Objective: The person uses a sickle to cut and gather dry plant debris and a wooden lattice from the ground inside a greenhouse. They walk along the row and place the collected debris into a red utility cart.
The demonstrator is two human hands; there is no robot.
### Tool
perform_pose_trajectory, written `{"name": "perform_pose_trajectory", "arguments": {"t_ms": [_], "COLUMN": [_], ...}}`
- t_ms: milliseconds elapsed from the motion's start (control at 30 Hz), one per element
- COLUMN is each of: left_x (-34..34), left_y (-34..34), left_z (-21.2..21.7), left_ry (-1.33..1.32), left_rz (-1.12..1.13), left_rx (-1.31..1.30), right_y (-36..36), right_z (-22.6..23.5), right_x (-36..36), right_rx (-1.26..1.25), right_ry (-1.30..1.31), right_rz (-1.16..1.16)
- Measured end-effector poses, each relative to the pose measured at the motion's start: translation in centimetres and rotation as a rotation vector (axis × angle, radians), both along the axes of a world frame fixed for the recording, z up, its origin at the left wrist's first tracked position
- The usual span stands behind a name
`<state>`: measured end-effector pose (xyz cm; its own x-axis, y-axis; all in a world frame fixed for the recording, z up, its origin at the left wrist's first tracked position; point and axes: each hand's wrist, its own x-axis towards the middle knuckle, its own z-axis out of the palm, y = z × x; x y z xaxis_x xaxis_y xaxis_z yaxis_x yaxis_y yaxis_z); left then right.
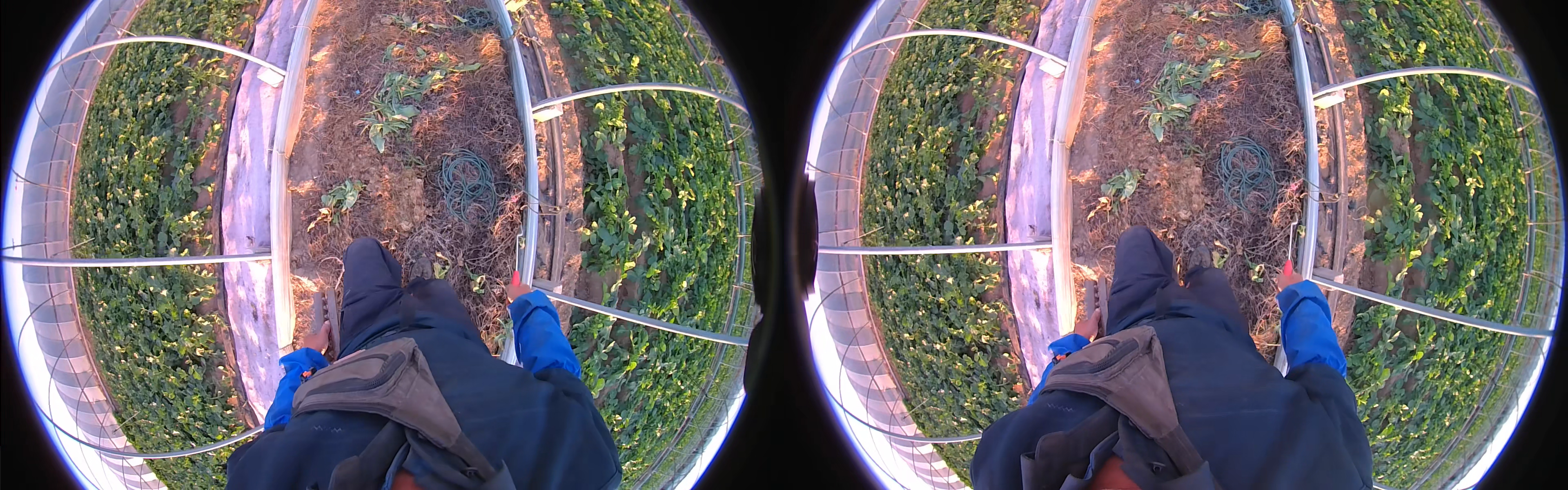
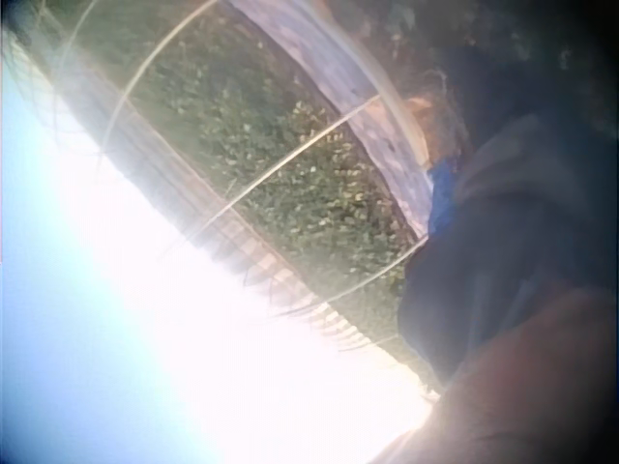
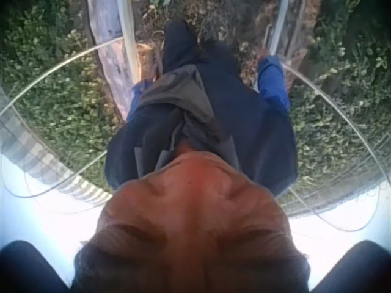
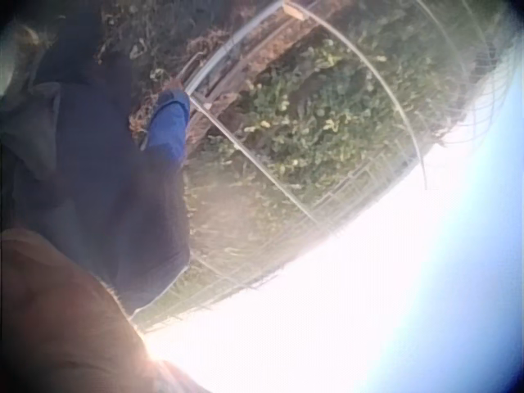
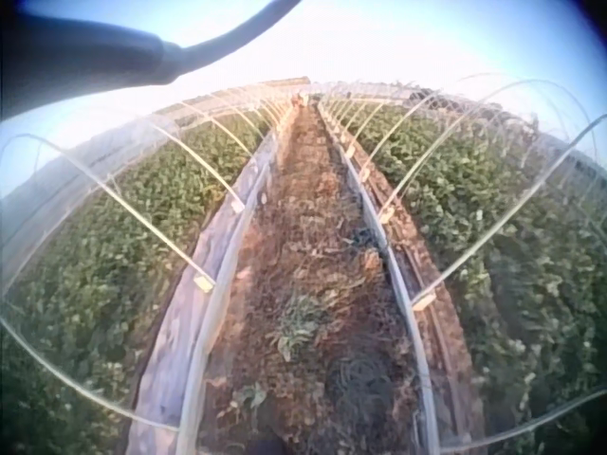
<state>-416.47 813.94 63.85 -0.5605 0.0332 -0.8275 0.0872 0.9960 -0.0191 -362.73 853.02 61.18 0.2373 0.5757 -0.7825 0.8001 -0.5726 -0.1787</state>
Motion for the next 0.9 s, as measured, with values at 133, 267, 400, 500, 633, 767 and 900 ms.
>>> {"name": "perform_pose_trajectory", "arguments": {"t_ms": [133, 267, 400, 500, 633, 767, 900], "left_x": [-1.4, -5.2, -12.7, -15.8, -25.0, -29.1, -36.9], "left_y": [8.3, 18.9, 30.9, 43.1, 53.0, 68.4, 73.3], "left_z": [0.3, -1.6, -3.8, -1.9, 0.1, 1.5, 2.7], "left_ry": [-0.144, -0.146, -0.075, -0.092, 0.085, 0.109, 0.121], "left_rz": [-0.018, 0.014, -0.023, -0.047, -0.072, -0.171, -0.175], "left_rx": [0.004, 0.018, 0.084, 0.200, 0.270, 0.531, 0.380], "right_y": [10.7, 17.4, 21.6, 23.6, 31.9, 42.9, 53.5], "right_z": [3.4, 5.5, 3.8, 0.9, 2.0, -0.5, 5.8], "right_x": [-9.5, -16.8, -19.9, -15.3, -22.0, -20.2, -38.1], "right_rx": [0.174, 0.123, -0.042, 0.019, -0.138, 0.072, -0.049], "right_ry": [0.311, 0.303, 0.155, -0.250, -0.101, -0.162, 0.148], "right_rz": [-0.266, -0.190, 0.021, 0.341, 0.059, -0.003, -0.128]}}
